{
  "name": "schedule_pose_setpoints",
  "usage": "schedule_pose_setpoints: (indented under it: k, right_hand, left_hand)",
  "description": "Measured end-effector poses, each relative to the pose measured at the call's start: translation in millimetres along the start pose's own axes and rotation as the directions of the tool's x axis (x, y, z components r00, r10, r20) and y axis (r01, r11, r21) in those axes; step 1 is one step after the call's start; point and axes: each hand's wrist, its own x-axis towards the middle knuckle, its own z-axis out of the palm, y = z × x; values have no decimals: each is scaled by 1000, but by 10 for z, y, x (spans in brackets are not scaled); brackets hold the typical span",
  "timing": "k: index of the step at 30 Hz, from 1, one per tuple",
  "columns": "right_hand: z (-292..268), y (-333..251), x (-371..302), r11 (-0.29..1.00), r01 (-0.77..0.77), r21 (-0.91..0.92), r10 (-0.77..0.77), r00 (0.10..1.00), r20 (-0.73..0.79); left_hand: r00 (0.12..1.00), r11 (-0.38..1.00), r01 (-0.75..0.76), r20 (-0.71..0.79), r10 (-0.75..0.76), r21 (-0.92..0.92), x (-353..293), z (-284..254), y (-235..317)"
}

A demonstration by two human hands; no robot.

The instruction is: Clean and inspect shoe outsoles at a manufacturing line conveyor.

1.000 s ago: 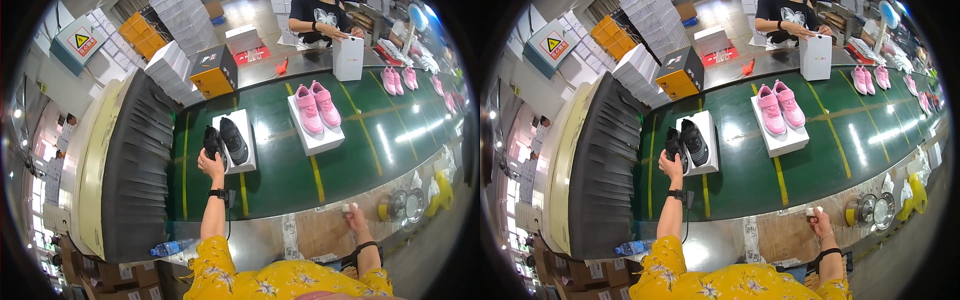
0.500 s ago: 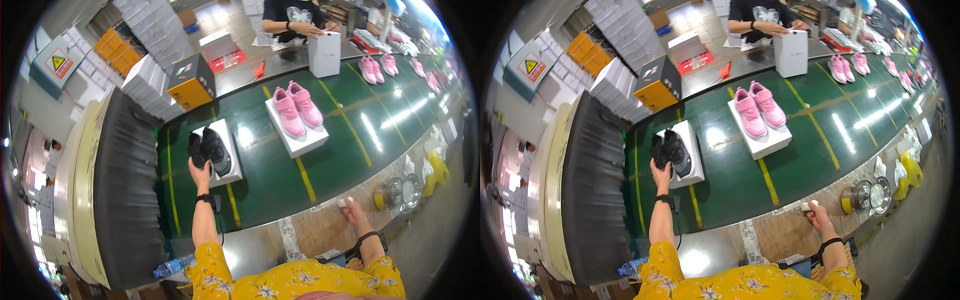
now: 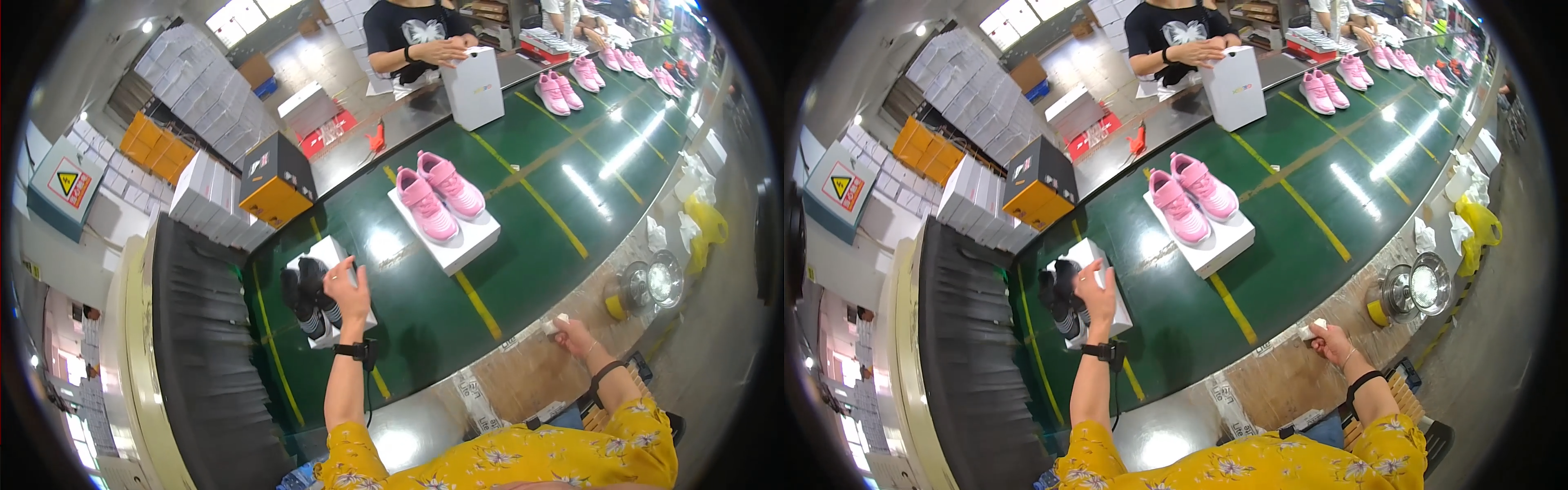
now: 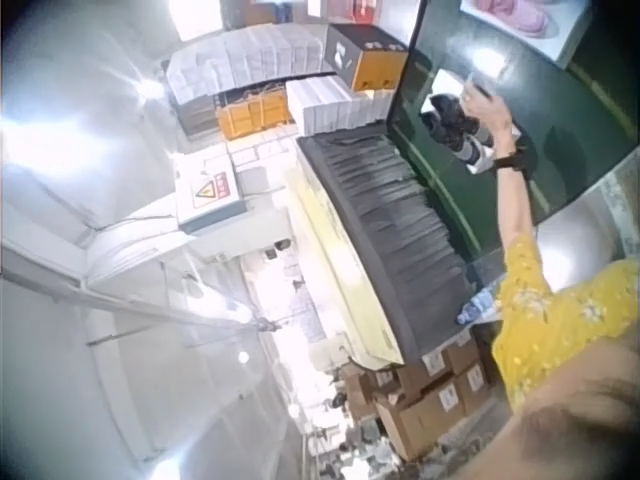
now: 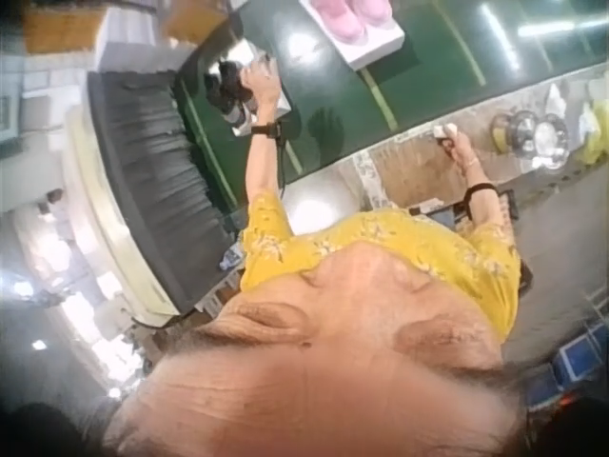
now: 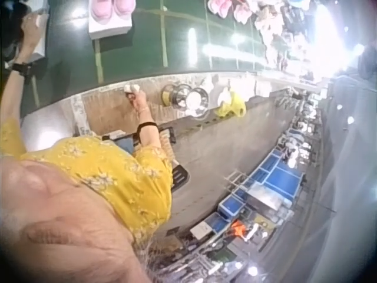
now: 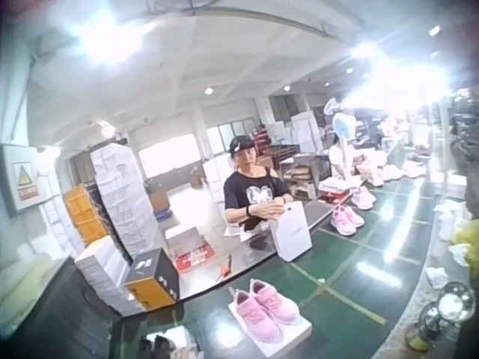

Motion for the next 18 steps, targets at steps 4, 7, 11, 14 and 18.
schedule_pose_setpoints:
  k: [4,7,11,14,18]
  right_hand:
    - [49,-56,-21,1000,12,-6,-12,1000,-6]
    - [-104,53,52,1000,0,10,-1,1000,8]
    - [-62,20,31,1000,-9,3,9,1000,27]
    - [2,-41,3,1000,-20,18,19,999,32]
    - [-70,-64,-36,999,-10,41,9,1000,25]
  left_hand:
    - [982,1000,-3,187,8,-28,335,763,499]
    - [975,999,-27,223,18,37,637,1346,908]
    - [963,997,-11,268,-10,75,1111,1878,1067]
    - [883,966,79,432,-181,244,1363,2024,1165]
    - [810,978,105,555,-189,179,1538,2098,1222]
